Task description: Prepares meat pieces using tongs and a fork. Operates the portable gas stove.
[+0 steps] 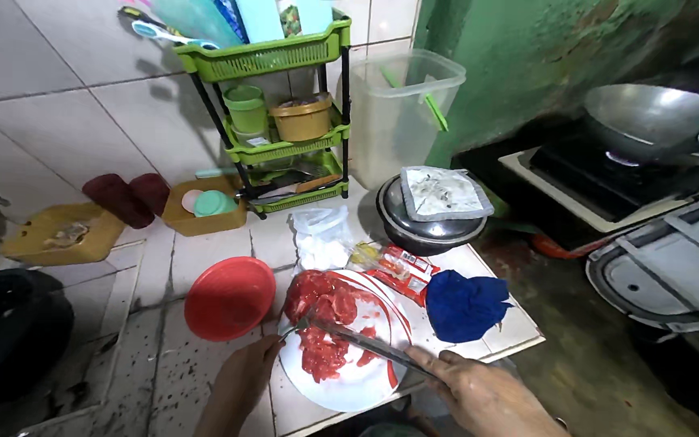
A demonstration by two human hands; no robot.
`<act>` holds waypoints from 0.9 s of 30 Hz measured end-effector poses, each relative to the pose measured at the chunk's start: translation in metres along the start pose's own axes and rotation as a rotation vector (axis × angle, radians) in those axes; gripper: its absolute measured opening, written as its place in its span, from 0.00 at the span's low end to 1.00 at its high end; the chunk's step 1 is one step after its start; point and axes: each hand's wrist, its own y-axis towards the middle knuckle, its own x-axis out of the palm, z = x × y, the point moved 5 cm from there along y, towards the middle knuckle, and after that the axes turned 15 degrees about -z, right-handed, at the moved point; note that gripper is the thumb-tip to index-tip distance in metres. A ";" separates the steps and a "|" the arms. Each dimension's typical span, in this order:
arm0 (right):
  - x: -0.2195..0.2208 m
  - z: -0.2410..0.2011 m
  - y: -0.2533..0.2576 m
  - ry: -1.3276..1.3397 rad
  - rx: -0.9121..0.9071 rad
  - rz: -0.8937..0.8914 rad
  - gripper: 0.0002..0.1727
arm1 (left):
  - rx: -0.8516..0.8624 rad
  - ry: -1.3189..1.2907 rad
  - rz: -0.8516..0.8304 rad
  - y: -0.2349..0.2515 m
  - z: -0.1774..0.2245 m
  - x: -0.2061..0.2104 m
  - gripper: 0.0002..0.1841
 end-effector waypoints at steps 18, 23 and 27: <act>0.025 0.024 -0.023 0.119 0.077 0.011 0.33 | 0.076 -0.117 0.071 -0.042 -0.002 0.013 0.21; 0.035 0.004 -0.027 0.178 0.099 0.134 0.38 | 0.024 -0.086 0.066 -0.037 0.014 0.021 0.22; 0.038 0.007 -0.013 0.127 0.185 0.166 0.40 | -0.034 -0.013 0.019 -0.034 0.012 0.027 0.23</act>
